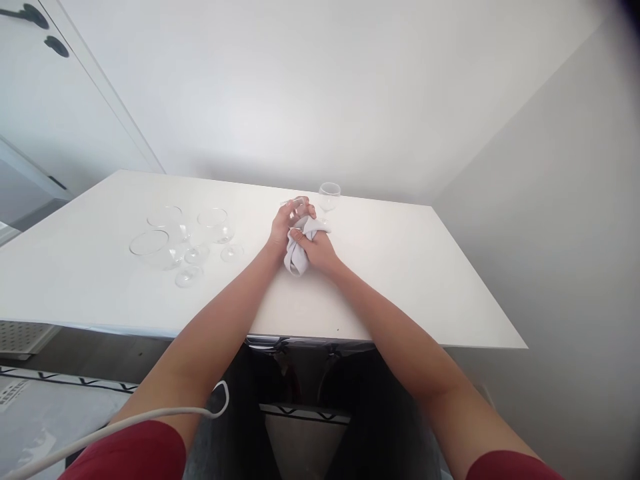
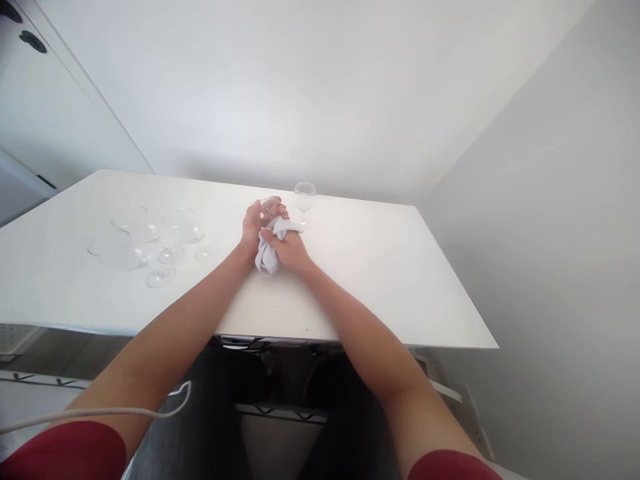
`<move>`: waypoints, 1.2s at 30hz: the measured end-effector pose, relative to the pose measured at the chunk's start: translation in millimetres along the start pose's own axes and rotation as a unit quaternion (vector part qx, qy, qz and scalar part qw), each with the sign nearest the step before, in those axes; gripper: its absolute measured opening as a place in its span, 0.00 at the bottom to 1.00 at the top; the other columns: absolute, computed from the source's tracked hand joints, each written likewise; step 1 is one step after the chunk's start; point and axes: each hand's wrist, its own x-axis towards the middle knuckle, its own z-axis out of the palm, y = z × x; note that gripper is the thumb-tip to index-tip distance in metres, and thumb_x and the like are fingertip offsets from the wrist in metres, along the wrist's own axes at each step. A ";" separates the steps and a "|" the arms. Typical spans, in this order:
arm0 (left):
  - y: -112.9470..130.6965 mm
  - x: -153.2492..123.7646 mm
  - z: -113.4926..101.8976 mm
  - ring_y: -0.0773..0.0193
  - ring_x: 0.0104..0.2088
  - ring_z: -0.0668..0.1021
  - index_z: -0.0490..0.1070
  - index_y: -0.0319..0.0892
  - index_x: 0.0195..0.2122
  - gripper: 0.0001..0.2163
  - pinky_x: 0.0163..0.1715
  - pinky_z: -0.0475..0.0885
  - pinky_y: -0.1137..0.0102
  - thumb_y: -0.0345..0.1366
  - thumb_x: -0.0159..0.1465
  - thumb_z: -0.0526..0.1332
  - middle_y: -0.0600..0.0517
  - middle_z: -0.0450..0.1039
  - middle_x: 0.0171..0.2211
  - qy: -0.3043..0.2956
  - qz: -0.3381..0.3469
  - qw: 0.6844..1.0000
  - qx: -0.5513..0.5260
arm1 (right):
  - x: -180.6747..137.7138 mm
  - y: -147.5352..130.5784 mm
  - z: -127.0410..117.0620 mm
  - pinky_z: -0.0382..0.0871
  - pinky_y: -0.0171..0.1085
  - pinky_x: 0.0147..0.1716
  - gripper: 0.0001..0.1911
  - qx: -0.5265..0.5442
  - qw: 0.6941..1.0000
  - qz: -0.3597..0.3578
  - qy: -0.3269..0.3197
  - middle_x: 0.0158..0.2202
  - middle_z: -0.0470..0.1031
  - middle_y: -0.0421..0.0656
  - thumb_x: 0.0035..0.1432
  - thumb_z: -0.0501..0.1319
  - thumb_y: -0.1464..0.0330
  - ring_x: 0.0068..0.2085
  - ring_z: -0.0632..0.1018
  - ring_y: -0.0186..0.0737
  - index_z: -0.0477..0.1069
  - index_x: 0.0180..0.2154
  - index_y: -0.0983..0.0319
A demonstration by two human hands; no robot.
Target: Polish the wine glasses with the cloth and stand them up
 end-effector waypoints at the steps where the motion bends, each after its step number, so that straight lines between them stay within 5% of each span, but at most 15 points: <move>1: 0.1 -0.2 -0.1 0.62 0.32 0.82 0.74 0.43 0.38 0.19 0.36 0.77 0.67 0.56 0.62 0.67 0.51 0.77 0.31 0.006 -0.016 1.000 -0.002 | 0.6 0.3 -1.0 0.78 0.48 0.52 0.30 0.032 0.998 0.037 -0.039 0.37 0.80 0.43 0.52 0.72 0.42 0.44 0.81 0.46 0.72 0.42 0.58; 5: 0.9 -0.8 0.2 0.61 0.30 0.81 0.73 0.44 0.37 0.23 0.32 0.77 0.67 0.61 0.63 0.63 0.51 0.77 0.29 0.006 -0.049 0.999 -0.001 | 0.5 0.5 -4.5 0.80 0.48 0.43 0.30 0.057 0.988 0.085 -0.120 0.32 0.77 0.41 0.56 0.67 0.39 0.36 0.80 0.45 0.71 0.40 0.58; 8: 0.7 -0.7 1.3 0.62 0.33 0.82 0.75 0.42 0.38 0.23 0.35 0.77 0.69 0.60 0.62 0.65 0.49 0.79 0.32 0.014 -0.017 1.000 0.005 | -1.4 1.8 -1.6 0.76 0.48 0.52 0.27 -0.070 0.997 -0.014 -0.031 0.41 0.79 0.46 0.60 0.66 0.41 0.45 0.81 0.47 0.72 0.43 0.58; 11: 0.3 0.7 3.3 0.61 0.36 0.83 0.76 0.42 0.39 0.26 0.37 0.77 0.69 0.64 0.63 0.62 0.48 0.80 0.35 0.037 -0.006 0.999 0.012 | -1.9 3.4 -0.3 0.71 0.51 0.57 0.25 -0.222 0.970 -0.093 0.037 0.49 0.79 0.50 0.65 0.61 0.43 0.52 0.79 0.51 0.73 0.45 0.58; 18: -3.7 6.5 -2.7 0.58 0.45 0.83 0.79 0.43 0.43 0.31 0.42 0.77 0.69 0.69 0.59 0.65 0.46 0.81 0.44 0.037 0.026 0.997 0.058 | -4.1 -3.2 -12.6 0.73 0.48 0.51 0.19 -0.402 0.905 -0.112 0.083 0.44 0.83 0.50 0.72 0.56 0.51 0.48 0.81 0.52 0.76 0.46 0.58; 25: -10.0 8.4 -16.0 0.53 0.49 0.83 0.81 0.47 0.46 0.32 0.38 0.78 0.68 0.70 0.55 0.68 0.46 0.80 0.51 0.008 0.040 0.999 0.023 | -9.6 -11.9 -12.0 0.77 0.43 0.43 0.24 -0.251 0.916 -0.200 0.240 0.35 0.80 0.46 0.73 0.53 0.49 0.40 0.82 0.46 0.74 0.36 0.59; 31: -3.3 12.6 -15.2 0.58 0.51 0.82 0.81 0.48 0.49 0.25 0.41 0.79 0.70 0.63 0.63 0.67 0.48 0.77 0.60 0.059 0.077 0.994 -0.044 | -1.1 -20.3 -26.8 0.78 0.49 0.53 0.25 -0.140 0.854 -0.259 0.429 0.39 0.77 0.47 0.74 0.49 0.49 0.48 0.82 0.47 0.73 0.40 0.60; 33: -1.7 13.1 -13.7 0.58 0.54 0.82 0.80 0.48 0.50 0.24 0.44 0.80 0.70 0.61 0.66 0.65 0.48 0.75 0.63 0.083 0.088 0.991 -0.061 | 0.6 -19.0 -26.0 0.76 0.51 0.58 0.24 -0.126 0.868 -0.242 0.415 0.44 0.78 0.49 0.73 0.52 0.48 0.52 0.82 0.49 0.73 0.44 0.61; 36: -3.7 11.5 -11.1 0.56 0.59 0.79 0.79 0.49 0.53 0.23 0.48 0.80 0.67 0.60 0.67 0.65 0.48 0.72 0.66 0.096 0.082 0.990 -0.054 | 0.4 -15.2 -16.6 0.74 0.48 0.59 0.22 -0.112 0.924 -0.210 0.300 0.48 0.79 0.49 0.71 0.56 0.50 0.53 0.81 0.46 0.73 0.49 0.61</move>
